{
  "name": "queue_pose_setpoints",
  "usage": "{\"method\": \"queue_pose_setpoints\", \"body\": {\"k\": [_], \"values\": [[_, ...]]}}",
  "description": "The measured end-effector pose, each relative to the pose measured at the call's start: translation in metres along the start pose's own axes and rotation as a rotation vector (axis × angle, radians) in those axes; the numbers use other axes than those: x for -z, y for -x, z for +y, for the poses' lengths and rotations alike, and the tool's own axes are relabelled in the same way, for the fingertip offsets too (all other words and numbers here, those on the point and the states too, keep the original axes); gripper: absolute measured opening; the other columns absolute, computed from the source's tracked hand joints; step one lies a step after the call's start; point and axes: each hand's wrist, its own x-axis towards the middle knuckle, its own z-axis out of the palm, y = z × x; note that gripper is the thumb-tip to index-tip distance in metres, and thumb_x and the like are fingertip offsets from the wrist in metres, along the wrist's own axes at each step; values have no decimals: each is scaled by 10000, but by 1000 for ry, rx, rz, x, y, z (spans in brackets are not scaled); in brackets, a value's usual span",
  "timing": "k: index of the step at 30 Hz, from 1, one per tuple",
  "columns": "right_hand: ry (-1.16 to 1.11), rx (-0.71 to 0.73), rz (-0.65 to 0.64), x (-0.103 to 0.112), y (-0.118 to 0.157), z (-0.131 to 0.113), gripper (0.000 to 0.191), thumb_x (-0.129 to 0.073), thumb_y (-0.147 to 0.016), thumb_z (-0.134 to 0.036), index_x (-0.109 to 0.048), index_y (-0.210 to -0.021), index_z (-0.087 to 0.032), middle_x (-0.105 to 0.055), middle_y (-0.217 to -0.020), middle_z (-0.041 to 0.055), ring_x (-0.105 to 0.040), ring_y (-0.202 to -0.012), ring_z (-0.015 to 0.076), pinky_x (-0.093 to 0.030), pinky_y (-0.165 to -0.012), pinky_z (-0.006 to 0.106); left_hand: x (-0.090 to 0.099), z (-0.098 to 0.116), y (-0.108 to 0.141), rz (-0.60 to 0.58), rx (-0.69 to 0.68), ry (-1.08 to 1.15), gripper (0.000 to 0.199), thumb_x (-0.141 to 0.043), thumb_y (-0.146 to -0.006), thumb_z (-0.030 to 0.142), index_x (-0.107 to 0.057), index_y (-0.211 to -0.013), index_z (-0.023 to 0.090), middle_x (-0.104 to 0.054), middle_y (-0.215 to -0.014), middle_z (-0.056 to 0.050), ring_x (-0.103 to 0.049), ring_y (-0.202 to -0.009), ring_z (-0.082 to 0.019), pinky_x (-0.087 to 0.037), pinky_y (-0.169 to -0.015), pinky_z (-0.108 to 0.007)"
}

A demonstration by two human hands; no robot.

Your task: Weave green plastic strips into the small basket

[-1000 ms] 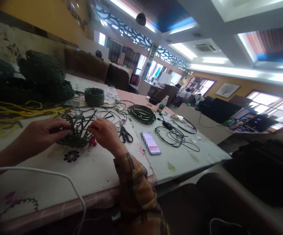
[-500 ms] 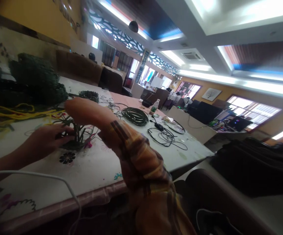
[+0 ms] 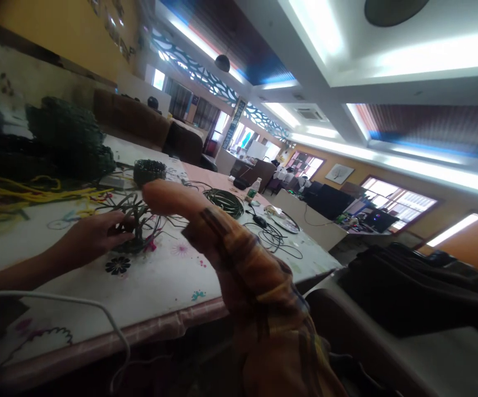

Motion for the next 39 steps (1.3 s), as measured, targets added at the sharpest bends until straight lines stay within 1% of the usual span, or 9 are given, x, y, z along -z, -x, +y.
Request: {"method": "queue_pose_setpoints", "body": {"k": [1, 2, 6, 8, 11, 16, 25, 35, 39], "values": [[8, 8, -77, -1, 14, 3, 237, -635, -753, -57, -589, -555, -179, -504, -550, -24, -375, -563, 98, -332, -611, 288, 0, 0, -1, 1, 6, 10, 379, -567, -734, 474, -725, -987, 240, -729, -884, -46, -640, -744, -235, -447, -693, -315], [-17, -5, -81, -4, 26, 5, 223, -610, -775, -55, -601, -587, -175, -521, -586, -24, -376, -580, 95, -318, -623, 286, 1, 0, -1, 4, 10, 16, 382, -575, -726, 472, -731, -992, 247, -733, -892, -42, -644, -751, -235, -455, -706, -314], [-145, -117, 17, -22, 51, 14, 164, -592, -862, -132, -644, -708, -161, -583, -688, -15, -439, -662, 97, -315, -679, 262, -1, 1, -2, 13, 13, 17, 381, -588, -712, 477, -740, -993, 270, -737, -894, -33, -656, -768, -238, -471, -740, -309], [-139, -140, 49, -25, 49, 14, 151, -602, -869, -149, -647, -725, -156, -594, -715, -3, -454, -695, 105, -309, -691, 262, -2, 2, -2, 13, 15, 15, 388, -586, -706, 475, -739, -994, 267, -738, -895, -38, -659, -773, -240, -475, -747, -309], [-40, -108, 52, -15, 39, 9, 168, -605, -860, -149, -629, -694, -159, -578, -721, 10, -422, -691, 113, -283, -674, 280, -3, 3, -2, 20, 11, 13, 394, -577, -708, 476, -740, -993, 257, -740, -904, -47, -657, -768, -241, -477, -751, -314], [41, -68, -41, -1, 25, 3, 216, -570, -805, -70, -568, -618, -177, -507, -640, -5, -346, -621, 112, -252, -639, 303, -1, -3, -3, 9, 24, 57, 393, -596, -701, 481, -734, -1000, 266, -757, -948, -34, -654, -774, -232, -480, -744, -307], [-333, -157, -69, -52, 42, 27, 136, -618, -841, -154, -612, -706, -147, -527, -652, -55, -405, -655, 80, -306, -687, 246, 3, -13, -5, 11, 80, 180, 468, -619, -658, 523, -748, -1002, 235, -766, -983, -41, -654, -789, -228, -483, -744, -309], [-499, -182, 133, -74, 51, 17, 147, -615, -867, -160, -614, -721, -141, -512, -654, -57, -433, -648, 74, -307, -662, 217, 8, -19, -8, 11, 137, 219, 522, -628, -651, 565, -750, -1005, 202, -766, -1015, -64, -680, -888, -250, -492, -802, -346], [-655, -152, 205, -86, 49, 13, 166, -609, -902, -262, -655, -791, -147, -560, -696, -40, -472, -676, 82, -335, -671, 210, 8, -16, -7, 37, 128, 215, 529, -640, -634, 579, -749, -980, 195, -767, -982, -68, -667, -826, -240, -499, -769, -338]]}}
